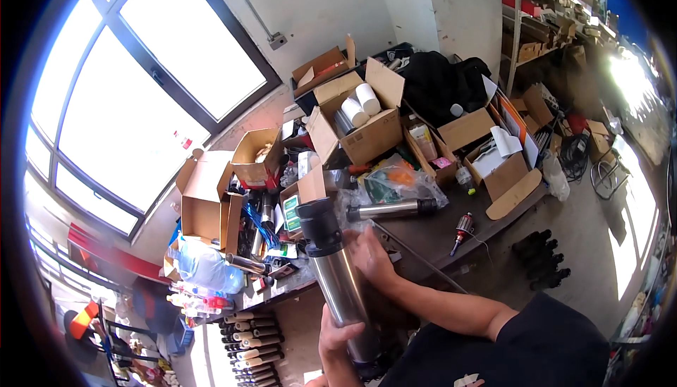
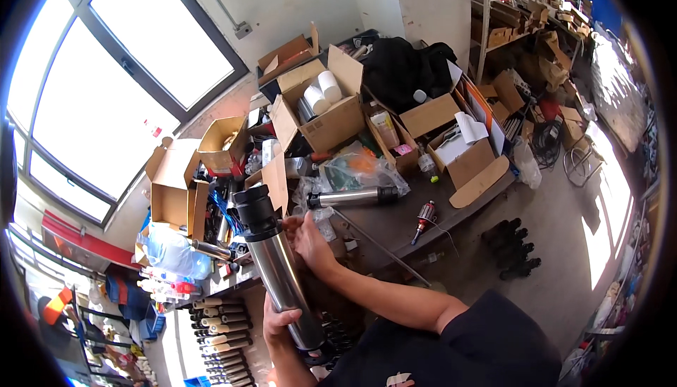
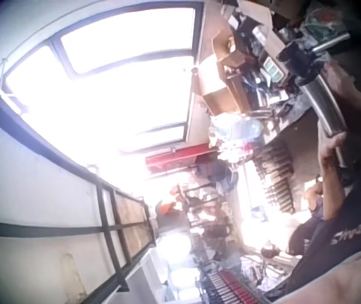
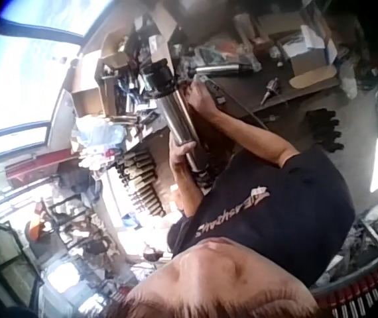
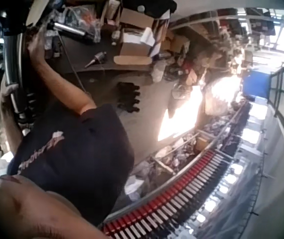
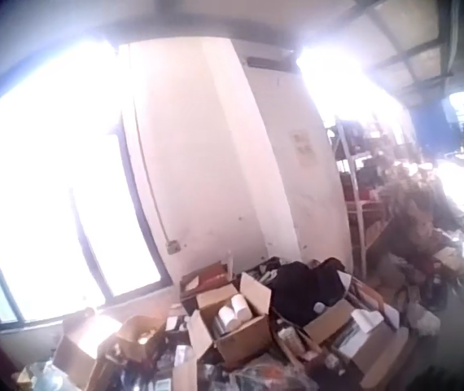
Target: The person assembles a metal tube assembly using a long metal rod, fitting parts together by hand and checking the fit.
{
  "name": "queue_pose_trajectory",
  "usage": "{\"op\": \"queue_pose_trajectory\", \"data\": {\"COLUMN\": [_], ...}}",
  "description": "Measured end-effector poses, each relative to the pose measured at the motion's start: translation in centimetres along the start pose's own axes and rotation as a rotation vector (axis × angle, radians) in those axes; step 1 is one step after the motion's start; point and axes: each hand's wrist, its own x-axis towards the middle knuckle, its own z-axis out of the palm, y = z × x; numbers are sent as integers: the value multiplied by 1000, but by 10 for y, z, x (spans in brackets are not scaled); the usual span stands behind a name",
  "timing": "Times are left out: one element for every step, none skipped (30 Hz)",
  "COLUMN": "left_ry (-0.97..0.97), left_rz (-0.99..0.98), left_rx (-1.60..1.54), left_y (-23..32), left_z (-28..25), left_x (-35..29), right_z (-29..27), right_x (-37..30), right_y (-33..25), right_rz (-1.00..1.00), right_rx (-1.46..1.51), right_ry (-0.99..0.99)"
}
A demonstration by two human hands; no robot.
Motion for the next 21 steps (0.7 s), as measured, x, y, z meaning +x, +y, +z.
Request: {"op": "queue_pose_trajectory", "data": {"left_ry": [28, 69, 110, 170, 229, 252, 259, 266, 291, 318, 356, 384, 423, 480, 485, 489, 505, 478, 471, 466, 462], "left_rz": [-26, -36, -46, 9, 66, 91, 87, 85, 90, 201, 206, 197, 178, 245, 111, -9, -133, -187, -175, -164, -156], "left_rx": [56, 140, 226, 226, 227, 224, 197, 171, 141, 136, 218, 305, 387, 628, 726, 826, 920, 902, 928, 954, 980], "left_y": [3, 6, 8, 3, -4, -8, -9, -8, -7, -8, -5, -2, -1, -5, 6, 27, 41, 42, 41, 35, 27], "left_z": [2, 6, 13, 16, 18, 19, 18, 16, 13, 10, 11, 15, 15, 9, 21, 41, 53, 51, 51, 48, 44], "left_x": [1, 2, 4, 5, 5, 9, 8, 7, 3, 3, 9, 15, 17, 20, 22, 22, 21, 19, 15, 9, 1], "right_z": [2, 4, 4, 1, -3, -21, -28, -41, -35, -22, -11, -6, 9, 22, 16, 4, -1, 12, 13, 10, 9], "right_x": [4, 8, 10, 11, 13, 19, 20, 9, -9, -35, -60, -74, -83, -84, -84, -81, -77, -76, -66, -55, -42], "right_y": [-3, -5, -5, -6, -6, -4, 0, -2, -12, -24, -33, -27, -23, -27, -17, -1, 9, 1, -5, -9, -13], "right_rz": [-35, -99, -60, -22, 18, 128, 234, 222, 222, 493, 746, 698, 659, 808, 737, 659, 595, 565, 507, 450, 394], "right_rx": [59, -67, -101, -135, -169, -234, -441, -513, -581, -379, -186, -298, -405, -201, -161, -127, -95, -127, -42, 45, 134], "right_ry": [60, 107, 116, 124, 132, 34, -11, -176, -357, -304, -232, -187, -137, -1, 39, 65, 88, 163, 54, -52, -158]}}
